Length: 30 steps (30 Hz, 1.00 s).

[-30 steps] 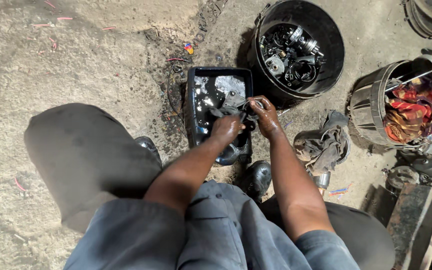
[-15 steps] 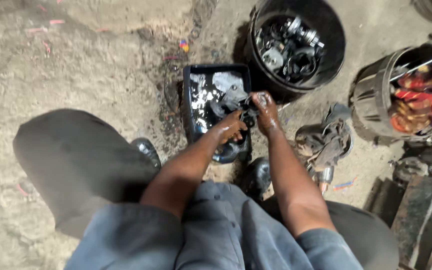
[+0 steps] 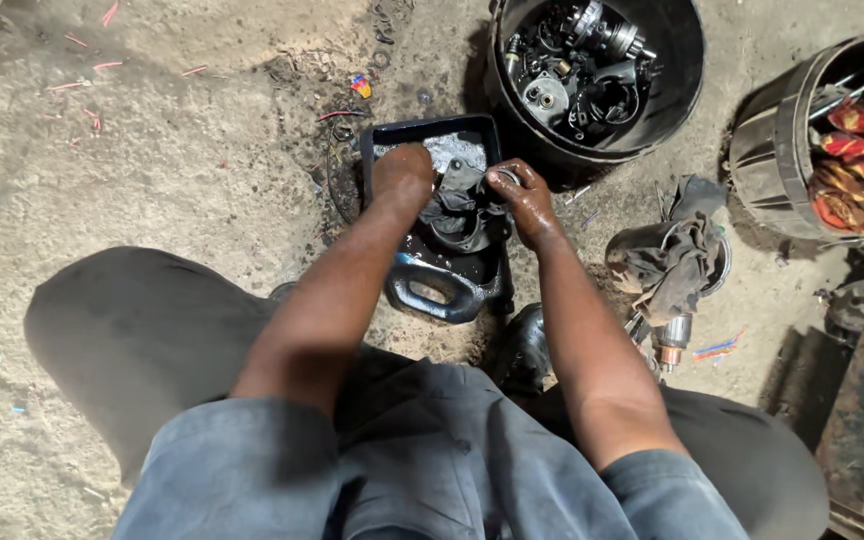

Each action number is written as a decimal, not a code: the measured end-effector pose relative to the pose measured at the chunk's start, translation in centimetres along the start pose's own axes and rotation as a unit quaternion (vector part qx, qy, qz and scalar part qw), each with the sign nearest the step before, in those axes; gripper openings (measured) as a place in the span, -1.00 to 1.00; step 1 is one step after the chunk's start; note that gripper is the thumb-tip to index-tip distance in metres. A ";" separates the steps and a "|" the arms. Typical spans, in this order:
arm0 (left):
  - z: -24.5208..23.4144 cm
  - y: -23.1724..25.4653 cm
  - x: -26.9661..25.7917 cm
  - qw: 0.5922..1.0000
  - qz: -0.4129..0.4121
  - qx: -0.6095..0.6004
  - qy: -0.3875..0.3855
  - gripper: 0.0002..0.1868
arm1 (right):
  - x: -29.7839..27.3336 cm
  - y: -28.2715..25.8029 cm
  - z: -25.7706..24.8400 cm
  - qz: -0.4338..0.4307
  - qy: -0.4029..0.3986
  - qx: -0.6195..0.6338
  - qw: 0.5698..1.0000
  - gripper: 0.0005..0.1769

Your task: The person sits on the floor and scrubs a metal mechanical part in a black plastic container filled with soapy water. They use a cloth to wipe the part, rinse it, and place it on the floor before retrieving another part from a bucket.

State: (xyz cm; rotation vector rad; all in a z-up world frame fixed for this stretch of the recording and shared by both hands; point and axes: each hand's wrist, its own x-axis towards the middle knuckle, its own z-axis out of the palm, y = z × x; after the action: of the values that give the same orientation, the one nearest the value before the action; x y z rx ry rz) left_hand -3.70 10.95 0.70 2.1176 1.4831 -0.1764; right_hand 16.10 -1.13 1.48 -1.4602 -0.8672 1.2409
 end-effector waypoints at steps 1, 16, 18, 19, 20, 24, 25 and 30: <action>0.6 -0.4 0.5 1.000 -0.012 -0.013 0.003 -0.71 | -0.2 0.0 0.2 0.021 0.003 -0.012 1.000 -0.78; -8.3 -0.1 -1.5 0.990 -0.050 -0.118 -0.064 -0.85 | -0.2 -1.9 0.6 0.034 0.029 0.028 0.999 -0.77; -11.7 1.1 -3.8 0.968 -0.083 -0.226 -0.073 -0.83 | -0.3 -2.0 0.9 0.046 0.026 0.037 0.998 -0.76; -13.0 1.8 -4.9 0.952 -0.100 -0.278 -0.078 -0.82 | -0.3 -2.0 1.0 0.043 0.026 0.032 0.998 -0.76; -14.1 2.5 -5.9 0.948 -0.086 -0.293 -0.086 -0.84 | -0.4 -1.9 1.0 0.040 0.028 0.027 0.998 -0.76; -16.2 5.2 -8.4 0.943 -0.037 -0.301 -0.137 -0.85 | -0.1 -1.1 0.8 0.018 0.037 0.052 0.998 -0.77; -16.2 5.9 -8.6 0.944 -0.026 -0.290 -0.154 -0.85 | 0.2 -0.9 0.8 0.021 0.042 0.054 0.997 -0.77; -15.3 6.7 -8.6 0.951 0.036 -0.284 -0.114 -0.86 | 1.5 0.3 0.7 0.004 0.096 0.071 0.993 -0.78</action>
State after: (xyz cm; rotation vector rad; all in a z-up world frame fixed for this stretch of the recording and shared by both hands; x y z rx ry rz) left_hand -3.91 9.82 19.43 1.6203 1.1452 0.0345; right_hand 15.77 0.37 0.84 -1.4417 -0.6319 1.1239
